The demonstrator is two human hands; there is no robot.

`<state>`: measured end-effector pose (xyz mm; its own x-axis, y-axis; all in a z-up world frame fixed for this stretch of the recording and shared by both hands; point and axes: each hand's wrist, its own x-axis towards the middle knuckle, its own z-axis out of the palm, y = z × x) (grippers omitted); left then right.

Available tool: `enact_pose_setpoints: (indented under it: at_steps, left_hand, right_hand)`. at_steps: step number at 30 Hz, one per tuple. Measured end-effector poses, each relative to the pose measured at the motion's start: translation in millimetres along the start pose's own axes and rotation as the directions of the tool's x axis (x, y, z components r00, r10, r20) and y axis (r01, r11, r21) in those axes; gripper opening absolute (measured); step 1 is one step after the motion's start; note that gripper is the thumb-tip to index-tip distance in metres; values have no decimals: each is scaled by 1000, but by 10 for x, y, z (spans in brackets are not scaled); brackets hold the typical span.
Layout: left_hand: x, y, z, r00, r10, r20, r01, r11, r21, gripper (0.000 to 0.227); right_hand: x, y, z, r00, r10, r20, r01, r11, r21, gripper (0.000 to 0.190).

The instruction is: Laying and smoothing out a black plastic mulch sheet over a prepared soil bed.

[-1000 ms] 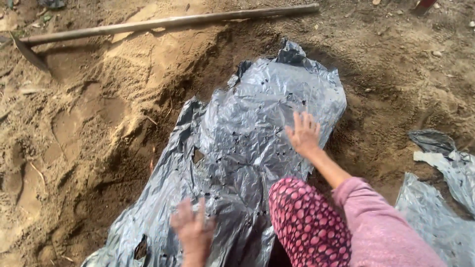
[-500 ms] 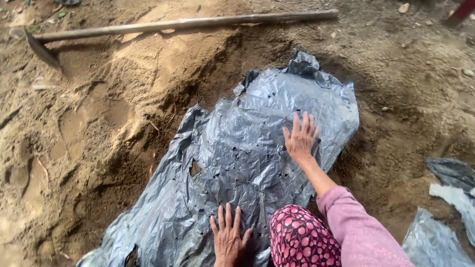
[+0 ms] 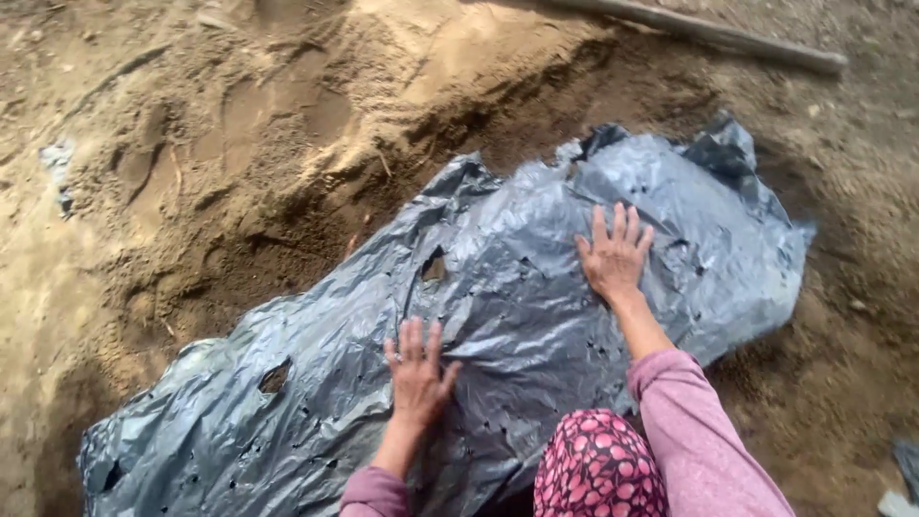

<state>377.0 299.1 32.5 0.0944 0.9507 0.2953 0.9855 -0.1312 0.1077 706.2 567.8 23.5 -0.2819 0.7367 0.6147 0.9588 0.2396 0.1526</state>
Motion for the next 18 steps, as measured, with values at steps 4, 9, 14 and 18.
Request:
enact_pose_setpoints:
  at_steps: [4,9,14,18]
  left_hand:
    - [6,-394,88,974,-220,46,216,974,74,78]
    - [8,-638,28,938,-334,94,323,940,112,72]
    - [296,-835,164,940,-326,98,313,941,128,63]
    - [172,-1055,246,935,-338,108,323,937,134,60]
  right_hand:
    - [-40,89,55,1000,-12,26,9,995,100,60]
    - [-16,94,55,999,-40,-2,41,995,90,59]
    - [-38,122,44,999,-40,-6,40,995,92,56]
    - [-83,132,128,1000,-31,3,30,992,125,58]
